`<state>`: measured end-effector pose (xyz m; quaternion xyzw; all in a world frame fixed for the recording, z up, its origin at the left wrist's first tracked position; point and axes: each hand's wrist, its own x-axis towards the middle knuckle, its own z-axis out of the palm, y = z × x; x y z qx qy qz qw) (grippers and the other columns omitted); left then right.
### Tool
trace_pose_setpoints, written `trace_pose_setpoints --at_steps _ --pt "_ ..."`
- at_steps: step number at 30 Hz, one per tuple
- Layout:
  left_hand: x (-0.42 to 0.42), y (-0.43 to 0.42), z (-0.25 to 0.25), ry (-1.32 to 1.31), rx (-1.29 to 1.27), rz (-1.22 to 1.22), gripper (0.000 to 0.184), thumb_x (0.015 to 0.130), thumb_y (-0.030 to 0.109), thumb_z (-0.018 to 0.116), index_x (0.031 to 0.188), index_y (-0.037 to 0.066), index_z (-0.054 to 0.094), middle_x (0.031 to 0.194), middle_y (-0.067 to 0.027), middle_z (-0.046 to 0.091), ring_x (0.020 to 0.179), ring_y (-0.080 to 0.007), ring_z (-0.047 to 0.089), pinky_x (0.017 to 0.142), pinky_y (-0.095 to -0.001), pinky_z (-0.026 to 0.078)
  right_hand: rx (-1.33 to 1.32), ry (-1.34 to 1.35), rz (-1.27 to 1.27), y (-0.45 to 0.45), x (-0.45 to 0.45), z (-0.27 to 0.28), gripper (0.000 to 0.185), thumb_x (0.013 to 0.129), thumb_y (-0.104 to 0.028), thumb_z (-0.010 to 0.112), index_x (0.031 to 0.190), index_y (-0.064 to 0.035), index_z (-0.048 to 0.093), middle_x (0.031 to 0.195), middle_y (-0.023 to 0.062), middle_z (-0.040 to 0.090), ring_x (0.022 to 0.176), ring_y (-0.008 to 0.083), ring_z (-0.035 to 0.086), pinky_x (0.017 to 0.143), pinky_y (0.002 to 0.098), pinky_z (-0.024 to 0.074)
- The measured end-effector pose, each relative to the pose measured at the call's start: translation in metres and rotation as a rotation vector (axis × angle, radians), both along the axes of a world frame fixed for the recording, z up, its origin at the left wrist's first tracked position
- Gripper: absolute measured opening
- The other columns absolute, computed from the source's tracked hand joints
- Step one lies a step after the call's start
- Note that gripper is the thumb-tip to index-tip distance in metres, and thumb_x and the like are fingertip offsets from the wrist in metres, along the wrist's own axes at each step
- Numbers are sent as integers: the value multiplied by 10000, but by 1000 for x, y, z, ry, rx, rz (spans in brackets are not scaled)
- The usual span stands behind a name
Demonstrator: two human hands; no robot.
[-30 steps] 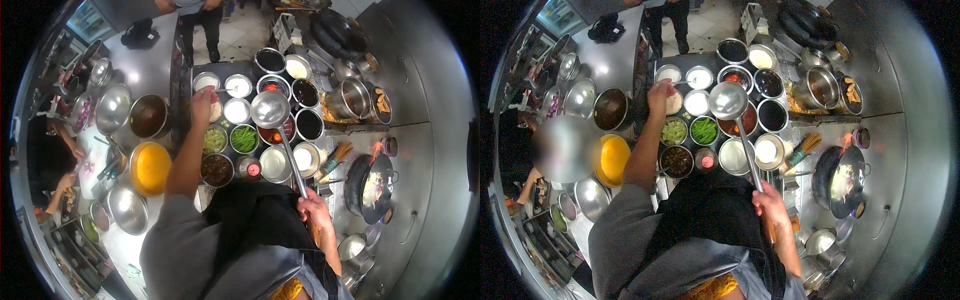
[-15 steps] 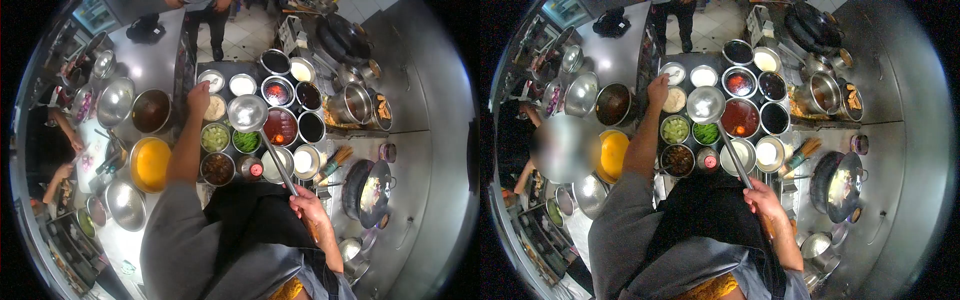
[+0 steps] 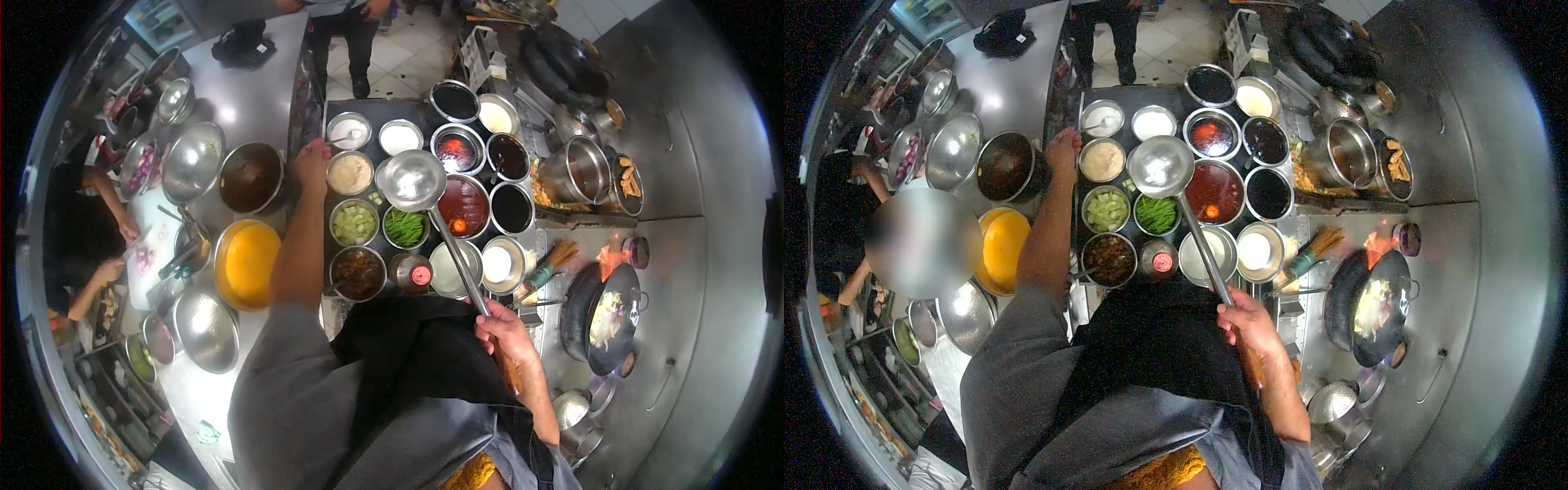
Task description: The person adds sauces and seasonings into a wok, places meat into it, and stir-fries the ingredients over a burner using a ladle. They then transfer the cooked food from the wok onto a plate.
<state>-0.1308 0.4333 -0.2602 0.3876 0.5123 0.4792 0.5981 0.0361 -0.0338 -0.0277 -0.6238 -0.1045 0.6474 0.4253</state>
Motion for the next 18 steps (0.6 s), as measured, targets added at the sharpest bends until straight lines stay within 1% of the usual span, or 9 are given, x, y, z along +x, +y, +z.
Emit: trace_pose_setpoints --at_steps 2,5,8,10,11,12,14,15,18 --pt "-10 -10 15 -20 -1 3 241 992 211 577 1111 20 664 846 -48 686 709 -102 619 631 -239 506 0 7 -27 4 0 -3 414 944 -116 565 1346 -26 515 679 -15 478 546 64 457 442 193 370" --pt "-27 -36 45 -34 53 -23 244 997 199 567 1135 21 660 856 -50 690 719 -101 617 634 -236 495 7 23 -2 13 2 -7 404 954 -121 557 1344 -28 513 676 -12 475 501 71 452 436 193 374" --pt "-39 -86 96 -36 144 -79 256 974 204 594 1086 -6 689 825 -64 696 731 -137 638 651 -257 496 19 50 5 26 2 -10 395 961 -124 547 1343 -34 513 671 -11 470 471 75 446 431 201 378" --pt "-44 -115 116 452 470 -36 246 971 214 601 1066 12 703 853 -96 710 775 -173 664 703 -300 504 26 55 21 32 2 -14 389 964 -130 540 1342 -39 514 668 -10 467 468 77 443 428 206 378" --pt "-46 -121 113 564 515 9 217 959 201 601 1040 32 711 926 -143 718 835 -248 692 768 -353 520 23 80 19 34 2 -14 387 965 -132 538 1340 -41 515 667 -9 467 463 78 441 429 208 377" --pt "-49 -120 99 565 518 17 217 959 201 601 1040 32 711 926 -143 718 835 -248 692 768 -353 520 21 104 17 35 2 -14 384 967 -135 535 1339 -43 515 666 -8 468 457 79 438 430 210 376" --pt "-53 -114 56 778 647 -104 204 944 187 599 1038 50 717 985 -160 714 891 -307 688 798 -373 526 30 93 29 36 1 -13 389 966 -135 536 1344 -43 513 665 -7 469 454 81 438 431 211 376" --pt "-49 -113 50 759 637 -126 201 931 179 593 1023 55 722 996 -163 710 918 -342 670 830 -395 525 32 85 33 34 0 -12 394 966 -135 537 1348 -43 510 664 -5 470 450 82 438 433 212 377" --pt "-44 -113 38 775 576 -201 205 929 176 584 1011 48 721 1004 -152 715 935 -331 670 851 -395 521 31 69 28 28 1 -8 406 963 -128 535 1358 -43 503 662 -4 473 450 85 441 434 217 382"
